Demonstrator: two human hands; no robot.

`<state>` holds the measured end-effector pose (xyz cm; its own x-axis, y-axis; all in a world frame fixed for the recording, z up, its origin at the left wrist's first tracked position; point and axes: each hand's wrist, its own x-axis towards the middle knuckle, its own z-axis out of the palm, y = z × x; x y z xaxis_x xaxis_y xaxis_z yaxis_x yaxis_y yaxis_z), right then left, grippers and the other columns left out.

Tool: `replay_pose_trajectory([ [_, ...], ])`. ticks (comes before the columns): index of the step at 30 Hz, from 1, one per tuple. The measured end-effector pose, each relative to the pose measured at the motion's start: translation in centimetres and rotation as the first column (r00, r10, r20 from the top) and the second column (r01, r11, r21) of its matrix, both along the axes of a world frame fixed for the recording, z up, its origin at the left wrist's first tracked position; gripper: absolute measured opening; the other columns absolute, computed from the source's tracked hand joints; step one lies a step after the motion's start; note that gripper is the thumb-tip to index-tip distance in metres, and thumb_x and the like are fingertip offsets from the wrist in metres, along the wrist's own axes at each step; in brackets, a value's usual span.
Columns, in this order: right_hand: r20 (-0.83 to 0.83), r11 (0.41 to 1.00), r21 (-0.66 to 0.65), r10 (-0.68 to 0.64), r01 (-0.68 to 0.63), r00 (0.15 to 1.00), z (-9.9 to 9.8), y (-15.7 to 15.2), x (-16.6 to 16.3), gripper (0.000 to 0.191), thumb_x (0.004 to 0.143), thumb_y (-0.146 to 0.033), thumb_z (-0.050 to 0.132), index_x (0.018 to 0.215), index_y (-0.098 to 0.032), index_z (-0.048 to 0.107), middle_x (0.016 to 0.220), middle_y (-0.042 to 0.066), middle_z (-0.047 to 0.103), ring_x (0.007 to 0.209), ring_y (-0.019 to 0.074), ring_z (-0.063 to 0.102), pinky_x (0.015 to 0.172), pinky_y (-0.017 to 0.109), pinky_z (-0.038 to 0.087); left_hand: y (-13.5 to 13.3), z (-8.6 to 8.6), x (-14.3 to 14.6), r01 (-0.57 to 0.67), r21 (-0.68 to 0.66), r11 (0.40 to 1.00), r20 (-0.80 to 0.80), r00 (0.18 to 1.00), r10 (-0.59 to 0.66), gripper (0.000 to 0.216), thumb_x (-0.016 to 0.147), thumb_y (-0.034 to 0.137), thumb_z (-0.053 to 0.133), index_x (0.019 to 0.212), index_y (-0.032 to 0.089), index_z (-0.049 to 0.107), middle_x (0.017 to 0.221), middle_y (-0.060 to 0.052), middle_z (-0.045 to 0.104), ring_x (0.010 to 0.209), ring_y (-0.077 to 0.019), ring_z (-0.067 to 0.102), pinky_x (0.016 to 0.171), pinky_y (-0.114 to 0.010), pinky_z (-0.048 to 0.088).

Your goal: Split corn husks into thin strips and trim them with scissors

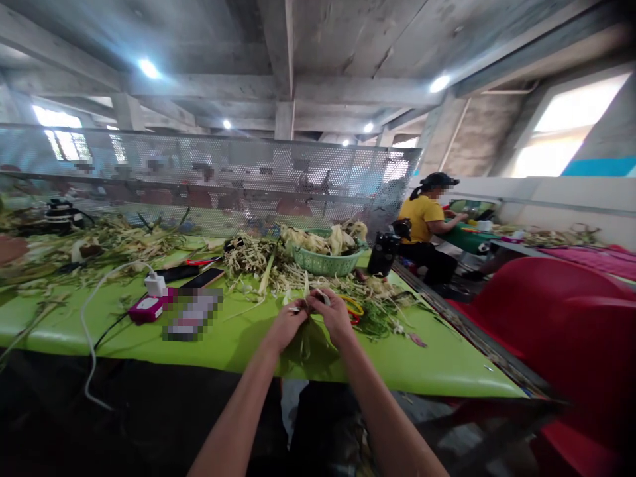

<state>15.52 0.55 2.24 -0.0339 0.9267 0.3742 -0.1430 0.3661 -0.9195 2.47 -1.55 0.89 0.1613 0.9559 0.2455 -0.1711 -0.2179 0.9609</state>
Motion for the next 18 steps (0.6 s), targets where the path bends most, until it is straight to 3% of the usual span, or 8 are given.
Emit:
replay_pose_trajectory([
  [4, -0.041, 0.999, -0.024, 0.032, -0.033, 0.999, 0.70, -0.54, -0.03, 0.029, 0.067, -0.038, 0.076, 0.087, -0.020, 0.069, 0.077, 0.001, 0.064, 0.067, 0.0140, 0.053, 0.065, 0.027, 0.042, -0.02, 0.23, -0.39, -0.048, -0.105, 0.993, 0.183, 0.981, 0.067, 0.029, 0.069, 0.042, 0.069, 0.080, 0.017, 0.061, 0.065, 0.001, 0.058, 0.060, -0.0114, 0.051, 0.061, -0.024, 0.040],
  [8, -0.033, 0.991, -0.057, 0.118, -0.120, 0.992, 0.76, -0.60, 0.01, 0.030, 0.062, -0.037, 0.079, 0.084, -0.019, 0.068, 0.076, 0.002, 0.066, 0.073, 0.0173, 0.057, 0.070, 0.029, 0.043, -0.07, 0.48, -0.56, -0.047, -0.181, 0.982, 0.311, 0.945, 0.102, 0.035, 0.066, 0.042, 0.072, 0.085, 0.016, 0.061, 0.065, 0.001, 0.058, 0.057, -0.0105, 0.053, 0.058, -0.023, 0.041],
  [14, 0.019, 0.999, 0.016, -0.042, 0.042, 0.999, 0.33, -0.20, 0.14, 0.022, 0.065, -0.038, 0.075, 0.073, -0.019, 0.066, 0.063, -0.001, 0.059, 0.061, 0.0139, 0.049, 0.061, 0.027, 0.039, 0.21, -0.03, -0.45, -0.064, -0.049, 0.997, 0.051, 0.996, 0.067, 0.031, 0.070, 0.044, 0.068, 0.077, 0.016, 0.059, 0.067, 0.001, 0.057, 0.062, -0.0115, 0.051, 0.062, -0.024, 0.041],
  [18, 0.031, 0.995, 0.040, -0.089, 0.088, 0.996, 0.28, -0.09, 0.22, 0.020, 0.066, -0.036, 0.073, 0.071, -0.019, 0.065, 0.061, -0.002, 0.057, 0.059, 0.0133, 0.047, 0.059, 0.027, 0.037, 0.22, -0.22, -0.26, -0.032, -0.023, 0.999, 0.029, 0.999, 0.033, 0.029, 0.072, 0.042, 0.066, 0.086, 0.017, 0.061, 0.074, 0.000, 0.061, 0.067, -0.0124, 0.052, 0.066, -0.025, 0.042],
])
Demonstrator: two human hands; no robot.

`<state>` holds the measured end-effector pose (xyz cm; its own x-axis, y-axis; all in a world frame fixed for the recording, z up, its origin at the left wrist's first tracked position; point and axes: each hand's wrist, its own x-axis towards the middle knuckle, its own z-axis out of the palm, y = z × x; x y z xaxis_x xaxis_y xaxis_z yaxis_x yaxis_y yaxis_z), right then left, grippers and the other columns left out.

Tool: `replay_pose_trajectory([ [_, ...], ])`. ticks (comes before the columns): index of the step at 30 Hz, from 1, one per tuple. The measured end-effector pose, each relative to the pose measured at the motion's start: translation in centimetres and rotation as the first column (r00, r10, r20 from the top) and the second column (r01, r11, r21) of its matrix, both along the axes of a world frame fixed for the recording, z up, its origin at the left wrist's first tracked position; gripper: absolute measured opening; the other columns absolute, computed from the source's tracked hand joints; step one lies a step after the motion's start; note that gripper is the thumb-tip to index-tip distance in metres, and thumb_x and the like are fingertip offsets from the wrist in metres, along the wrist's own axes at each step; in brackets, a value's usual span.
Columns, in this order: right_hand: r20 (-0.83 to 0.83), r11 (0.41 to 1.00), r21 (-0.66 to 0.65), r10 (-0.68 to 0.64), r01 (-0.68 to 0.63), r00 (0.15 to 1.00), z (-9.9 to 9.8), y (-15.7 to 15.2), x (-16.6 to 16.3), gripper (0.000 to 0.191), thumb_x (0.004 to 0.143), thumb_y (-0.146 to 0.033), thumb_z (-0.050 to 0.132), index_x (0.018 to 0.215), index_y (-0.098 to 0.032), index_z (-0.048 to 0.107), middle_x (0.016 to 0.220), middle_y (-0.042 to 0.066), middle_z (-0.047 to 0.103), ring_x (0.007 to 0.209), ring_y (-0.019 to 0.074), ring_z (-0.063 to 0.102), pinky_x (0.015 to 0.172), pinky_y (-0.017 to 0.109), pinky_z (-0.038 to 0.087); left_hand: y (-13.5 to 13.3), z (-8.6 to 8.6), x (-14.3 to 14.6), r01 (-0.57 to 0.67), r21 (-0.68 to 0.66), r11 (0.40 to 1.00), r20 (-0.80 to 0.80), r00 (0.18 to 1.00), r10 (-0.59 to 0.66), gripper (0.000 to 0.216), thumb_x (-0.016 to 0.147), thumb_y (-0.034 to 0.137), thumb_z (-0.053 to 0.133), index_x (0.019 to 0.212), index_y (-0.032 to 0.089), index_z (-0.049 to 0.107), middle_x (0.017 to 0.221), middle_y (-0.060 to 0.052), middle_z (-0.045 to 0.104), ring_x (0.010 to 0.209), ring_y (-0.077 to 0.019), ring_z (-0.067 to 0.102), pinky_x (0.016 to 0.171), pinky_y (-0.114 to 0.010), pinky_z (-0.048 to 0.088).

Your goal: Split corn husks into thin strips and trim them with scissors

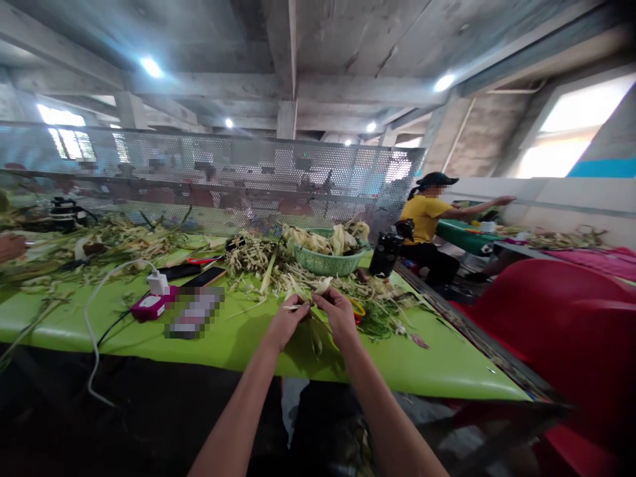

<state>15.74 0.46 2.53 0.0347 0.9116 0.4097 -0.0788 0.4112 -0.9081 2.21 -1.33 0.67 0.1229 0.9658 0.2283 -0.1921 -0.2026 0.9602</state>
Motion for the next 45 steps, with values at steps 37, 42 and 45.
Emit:
replay_pose_trajectory([
  [37, 0.068, 1.000, -0.007, 0.018, -0.018, 0.998, -0.5, 0.3, -0.2, 0.019, 0.070, -0.038, 0.069, 0.069, -0.019, 0.064, 0.063, -0.001, 0.057, 0.062, 0.0142, 0.047, 0.061, 0.027, 0.038, 0.6, -0.4, -0.6, -0.193, 0.072, 0.979, -0.126, 0.972, 0.201, 0.022, 0.079, 0.041, 0.057, 0.080, 0.018, 0.057, 0.071, 0.000, 0.057, 0.065, -0.0137, 0.049, 0.061, -0.025, 0.038],
  [42, 0.047, 0.998, -0.006, 0.062, -0.062, 0.997, 0.0, -0.1, -0.3, 0.019, 0.068, -0.038, 0.070, 0.069, -0.021, 0.064, 0.065, -0.001, 0.057, 0.062, 0.0141, 0.047, 0.062, 0.028, 0.039, 0.1, 0.2, -0.5, -0.175, 0.149, 0.973, -0.205, 0.957, 0.204, 0.020, 0.080, 0.038, 0.055, 0.076, 0.018, 0.057, 0.070, 0.000, 0.056, 0.067, -0.0142, 0.049, 0.064, -0.025, 0.037],
  [45, 0.027, 0.998, 0.001, 0.067, -0.067, 0.997, 0.2, -0.3, -0.3, 0.018, 0.068, -0.038, 0.071, 0.071, -0.021, 0.064, 0.067, -0.001, 0.058, 0.063, 0.0147, 0.048, 0.062, 0.028, 0.040, -0.2, 0.6, -0.5, -0.158, 0.180, 0.971, -0.254, 0.946, 0.201, 0.019, 0.081, 0.037, 0.054, 0.075, 0.019, 0.057, 0.069, 0.000, 0.057, 0.067, -0.0148, 0.049, 0.063, -0.026, 0.036],
])
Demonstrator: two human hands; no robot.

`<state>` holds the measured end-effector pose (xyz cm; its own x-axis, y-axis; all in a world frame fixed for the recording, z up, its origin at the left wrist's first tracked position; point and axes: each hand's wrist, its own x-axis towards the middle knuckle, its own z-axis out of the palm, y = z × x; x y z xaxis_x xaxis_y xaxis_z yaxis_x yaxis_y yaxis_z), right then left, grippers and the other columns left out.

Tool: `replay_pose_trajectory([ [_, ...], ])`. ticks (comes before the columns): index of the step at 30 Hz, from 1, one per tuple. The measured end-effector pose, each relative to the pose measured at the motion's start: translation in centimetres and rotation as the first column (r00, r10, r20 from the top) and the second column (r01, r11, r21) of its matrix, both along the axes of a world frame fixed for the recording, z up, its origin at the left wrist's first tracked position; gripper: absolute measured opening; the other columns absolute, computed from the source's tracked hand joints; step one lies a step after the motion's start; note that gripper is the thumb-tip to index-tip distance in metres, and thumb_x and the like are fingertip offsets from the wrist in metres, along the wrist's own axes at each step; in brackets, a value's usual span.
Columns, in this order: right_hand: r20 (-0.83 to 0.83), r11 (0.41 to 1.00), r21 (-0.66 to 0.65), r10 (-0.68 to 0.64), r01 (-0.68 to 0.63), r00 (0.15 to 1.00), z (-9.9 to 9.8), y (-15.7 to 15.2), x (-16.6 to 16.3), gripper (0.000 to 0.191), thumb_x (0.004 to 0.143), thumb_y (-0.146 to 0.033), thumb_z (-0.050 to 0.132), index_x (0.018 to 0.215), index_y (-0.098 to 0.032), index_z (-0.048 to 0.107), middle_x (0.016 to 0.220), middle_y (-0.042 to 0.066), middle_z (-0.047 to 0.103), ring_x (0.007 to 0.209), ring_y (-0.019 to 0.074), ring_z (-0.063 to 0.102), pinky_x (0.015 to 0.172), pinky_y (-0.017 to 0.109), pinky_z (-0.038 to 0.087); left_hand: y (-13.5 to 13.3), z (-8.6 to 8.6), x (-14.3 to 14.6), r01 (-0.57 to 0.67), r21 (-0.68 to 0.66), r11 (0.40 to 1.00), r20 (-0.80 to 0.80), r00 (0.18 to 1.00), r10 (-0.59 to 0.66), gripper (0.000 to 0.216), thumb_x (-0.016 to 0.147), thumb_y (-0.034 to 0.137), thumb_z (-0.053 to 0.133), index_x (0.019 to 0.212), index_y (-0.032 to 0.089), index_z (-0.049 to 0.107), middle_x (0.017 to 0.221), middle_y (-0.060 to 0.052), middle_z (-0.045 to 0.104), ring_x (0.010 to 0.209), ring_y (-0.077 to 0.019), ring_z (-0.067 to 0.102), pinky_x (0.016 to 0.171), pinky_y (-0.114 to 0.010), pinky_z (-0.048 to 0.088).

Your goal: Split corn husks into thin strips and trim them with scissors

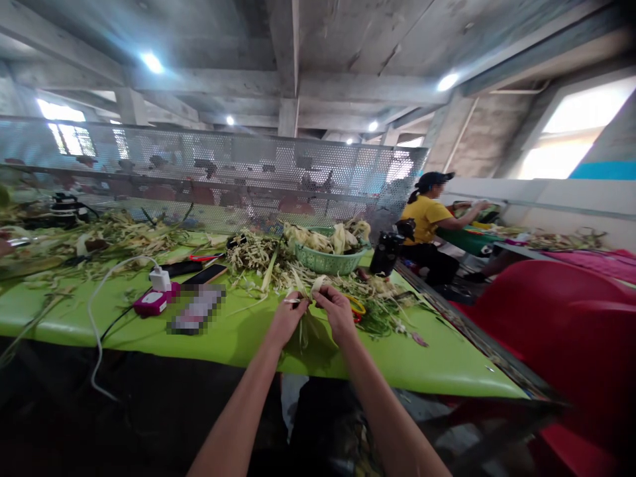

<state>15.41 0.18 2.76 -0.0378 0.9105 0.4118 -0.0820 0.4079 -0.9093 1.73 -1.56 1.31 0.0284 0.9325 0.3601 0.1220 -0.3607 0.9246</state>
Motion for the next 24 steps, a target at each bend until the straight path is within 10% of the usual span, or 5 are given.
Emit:
replay_pose_trajectory([
  [24, -0.220, 0.970, 0.065, -0.213, 0.232, 0.952, -0.62, 0.43, 0.65, 0.021, 0.071, -0.034, 0.067, 0.083, -0.021, 0.057, 0.075, 0.000, 0.055, 0.066, 0.0140, 0.049, 0.061, 0.026, 0.043, 0.28, -0.76, -0.04, 0.071, -0.033, 0.997, -0.063, 0.995, -0.073, 0.013, 0.079, 0.031, 0.050, 0.074, 0.019, 0.053, 0.067, 0.002, 0.051, 0.067, -0.0143, 0.046, 0.065, -0.026, 0.035],
])
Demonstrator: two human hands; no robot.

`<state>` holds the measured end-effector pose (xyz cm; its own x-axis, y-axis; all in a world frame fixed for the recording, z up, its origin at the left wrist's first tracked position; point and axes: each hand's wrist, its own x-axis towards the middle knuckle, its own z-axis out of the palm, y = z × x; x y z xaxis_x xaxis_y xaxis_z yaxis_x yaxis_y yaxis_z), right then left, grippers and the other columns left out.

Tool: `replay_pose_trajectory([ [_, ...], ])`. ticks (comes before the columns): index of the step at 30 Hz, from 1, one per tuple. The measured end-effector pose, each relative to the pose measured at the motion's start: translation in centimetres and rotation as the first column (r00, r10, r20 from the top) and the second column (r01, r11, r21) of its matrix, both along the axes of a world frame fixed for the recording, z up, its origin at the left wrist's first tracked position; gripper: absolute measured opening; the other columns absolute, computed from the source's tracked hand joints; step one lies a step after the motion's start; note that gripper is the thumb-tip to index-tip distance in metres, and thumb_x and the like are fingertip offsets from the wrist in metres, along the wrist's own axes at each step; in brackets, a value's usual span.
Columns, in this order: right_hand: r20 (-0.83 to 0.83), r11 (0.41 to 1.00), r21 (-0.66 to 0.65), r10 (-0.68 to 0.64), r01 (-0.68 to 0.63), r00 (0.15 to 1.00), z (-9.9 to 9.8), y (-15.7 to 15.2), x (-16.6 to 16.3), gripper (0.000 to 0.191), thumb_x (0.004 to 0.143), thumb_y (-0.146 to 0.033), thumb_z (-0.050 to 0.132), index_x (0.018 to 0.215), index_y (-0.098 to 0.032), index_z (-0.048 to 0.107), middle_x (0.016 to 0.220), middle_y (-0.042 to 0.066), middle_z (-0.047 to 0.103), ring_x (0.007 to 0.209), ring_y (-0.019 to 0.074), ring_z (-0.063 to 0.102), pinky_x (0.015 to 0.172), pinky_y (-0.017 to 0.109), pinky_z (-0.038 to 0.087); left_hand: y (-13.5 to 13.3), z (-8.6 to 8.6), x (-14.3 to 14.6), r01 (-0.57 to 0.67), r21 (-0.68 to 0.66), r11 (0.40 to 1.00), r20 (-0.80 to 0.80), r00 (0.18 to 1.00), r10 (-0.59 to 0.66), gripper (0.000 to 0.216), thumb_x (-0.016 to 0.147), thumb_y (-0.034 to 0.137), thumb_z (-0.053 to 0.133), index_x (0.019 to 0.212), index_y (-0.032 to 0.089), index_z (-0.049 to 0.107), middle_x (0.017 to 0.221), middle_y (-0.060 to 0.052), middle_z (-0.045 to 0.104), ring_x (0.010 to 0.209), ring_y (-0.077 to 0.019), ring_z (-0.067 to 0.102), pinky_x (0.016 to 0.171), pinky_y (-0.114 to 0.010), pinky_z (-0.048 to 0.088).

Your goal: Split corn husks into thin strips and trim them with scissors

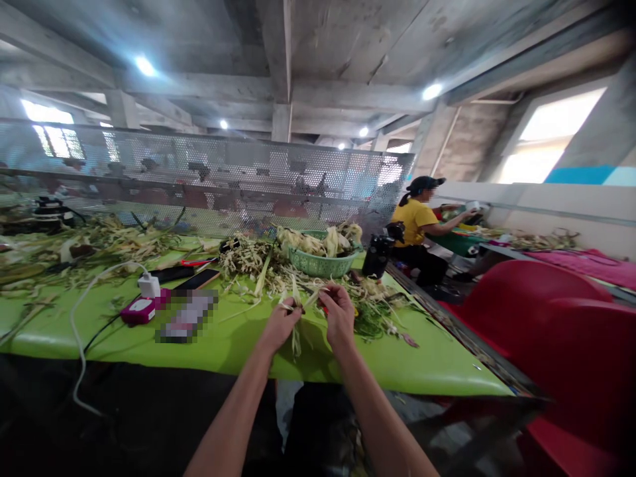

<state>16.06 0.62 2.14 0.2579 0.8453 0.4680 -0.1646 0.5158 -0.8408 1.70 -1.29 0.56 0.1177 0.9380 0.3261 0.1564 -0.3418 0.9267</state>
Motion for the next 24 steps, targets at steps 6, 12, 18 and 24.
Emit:
replay_pose_trajectory([
  [6, -0.059, 1.000, -0.021, -0.024, 0.023, 0.998, 0.08, 0.15, 0.36, 0.020, 0.071, -0.033, 0.068, 0.081, -0.022, 0.056, 0.074, -0.001, 0.054, 0.065, 0.0129, 0.049, 0.062, 0.026, 0.042, -0.23, 0.31, -0.07, -0.059, 0.003, 0.998, -0.035, 0.998, 0.059, 0.016, 0.079, 0.032, 0.051, 0.069, 0.020, 0.052, 0.066, 0.002, 0.051, 0.067, -0.0148, 0.046, 0.066, -0.026, 0.034],
  [12, 0.040, 0.987, -0.126, 0.109, -0.103, 0.993, 0.06, 0.46, 0.10, 0.036, 0.071, -0.041, 0.072, 0.099, -0.024, 0.058, 0.087, 0.001, 0.062, 0.074, 0.0153, 0.056, 0.066, 0.027, 0.044, -0.41, 0.50, 0.05, -0.114, 0.016, 0.993, 0.021, 0.993, 0.114, 0.019, 0.080, 0.034, 0.051, 0.067, 0.021, 0.053, 0.064, 0.001, 0.051, 0.063, -0.0156, 0.046, 0.064, -0.027, 0.035],
  [18, 0.184, 0.904, -0.225, 0.406, -0.364, 0.895, -0.19, 0.13, -0.38, 0.030, 0.062, -0.040, 0.079, 0.079, -0.018, 0.068, 0.075, 0.002, 0.065, 0.071, 0.0168, 0.058, 0.072, 0.031, 0.046, -0.52, 0.77, 0.24, -0.017, 0.098, 0.995, 0.021, 1.000, 0.015, 0.016, 0.080, 0.028, 0.050, 0.085, 0.021, 0.063, 0.087, -0.004, 0.065, 0.086, -0.0199, 0.056, 0.082, -0.029, 0.041],
  [24, 0.263, 0.977, -0.121, 0.202, -0.175, 0.943, -0.38, 0.29, -0.23, 0.021, 0.065, -0.038, 0.075, 0.070, -0.020, 0.065, 0.064, -0.002, 0.058, 0.062, 0.0146, 0.050, 0.062, 0.028, 0.041, -0.24, 0.26, 0.32, 0.066, 0.100, 0.993, -0.038, 0.997, -0.063, 0.016, 0.081, 0.026, 0.048, 0.079, 0.019, 0.063, 0.084, -0.004, 0.065, 0.082, -0.0193, 0.056, 0.082, -0.030, 0.042],
])
